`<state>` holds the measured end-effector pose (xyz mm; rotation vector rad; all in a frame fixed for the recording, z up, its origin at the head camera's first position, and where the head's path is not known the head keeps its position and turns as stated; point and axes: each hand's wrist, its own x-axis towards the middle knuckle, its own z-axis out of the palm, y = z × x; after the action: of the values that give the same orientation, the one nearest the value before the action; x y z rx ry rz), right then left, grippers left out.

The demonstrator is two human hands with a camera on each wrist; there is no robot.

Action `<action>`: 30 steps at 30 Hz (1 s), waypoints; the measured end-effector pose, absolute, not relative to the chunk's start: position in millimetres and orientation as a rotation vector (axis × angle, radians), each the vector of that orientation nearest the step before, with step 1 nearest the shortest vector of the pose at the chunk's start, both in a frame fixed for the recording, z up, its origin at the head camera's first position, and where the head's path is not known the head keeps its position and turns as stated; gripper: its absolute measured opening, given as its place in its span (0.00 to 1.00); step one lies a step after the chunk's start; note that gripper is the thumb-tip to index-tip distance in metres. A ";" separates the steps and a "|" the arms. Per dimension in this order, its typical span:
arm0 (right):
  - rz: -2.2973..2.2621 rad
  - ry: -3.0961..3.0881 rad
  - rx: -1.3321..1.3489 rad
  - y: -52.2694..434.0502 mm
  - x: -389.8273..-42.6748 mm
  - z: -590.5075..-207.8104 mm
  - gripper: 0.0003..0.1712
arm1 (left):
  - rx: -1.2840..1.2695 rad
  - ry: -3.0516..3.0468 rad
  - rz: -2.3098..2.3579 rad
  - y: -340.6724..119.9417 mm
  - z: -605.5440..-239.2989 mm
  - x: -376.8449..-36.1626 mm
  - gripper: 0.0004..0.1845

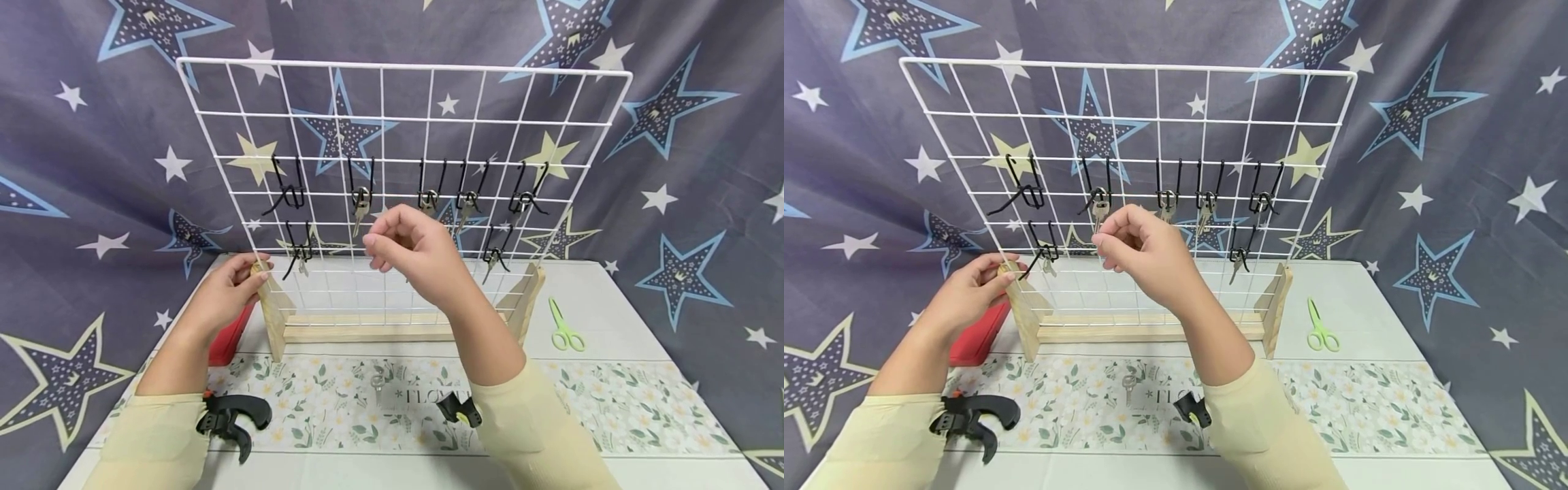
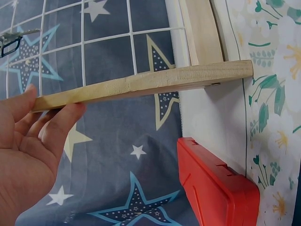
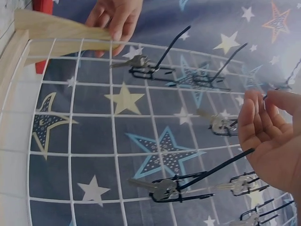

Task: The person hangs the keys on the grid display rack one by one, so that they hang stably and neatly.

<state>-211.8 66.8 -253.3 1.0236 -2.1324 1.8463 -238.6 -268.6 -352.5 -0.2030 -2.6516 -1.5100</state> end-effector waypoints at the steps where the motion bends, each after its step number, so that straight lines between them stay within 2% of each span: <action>1: 1.850 -2.121 1.047 67.7 -207.8 -253.1 0.04 | -0.204 -2.652 -1.511 -268.5 -352.4 -238.5 0.24; 12: 1.781 -2.212 1.395 84.5 -181.2 -270.3 0.02 | -0.208 -2.654 -1.510 -267.7 -352.6 -239.1 0.24; 30: 1.261 -2.862 1.172 87.8 -202.1 -350.8 0.07 | -0.209 -2.675 -1.494 -270.3 -355.8 -241.6 0.25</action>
<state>-202.1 87.8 -350.8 1.1718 -2.8615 1.2607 -241.6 -270.3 -355.8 -0.2090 -2.6753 -1.4936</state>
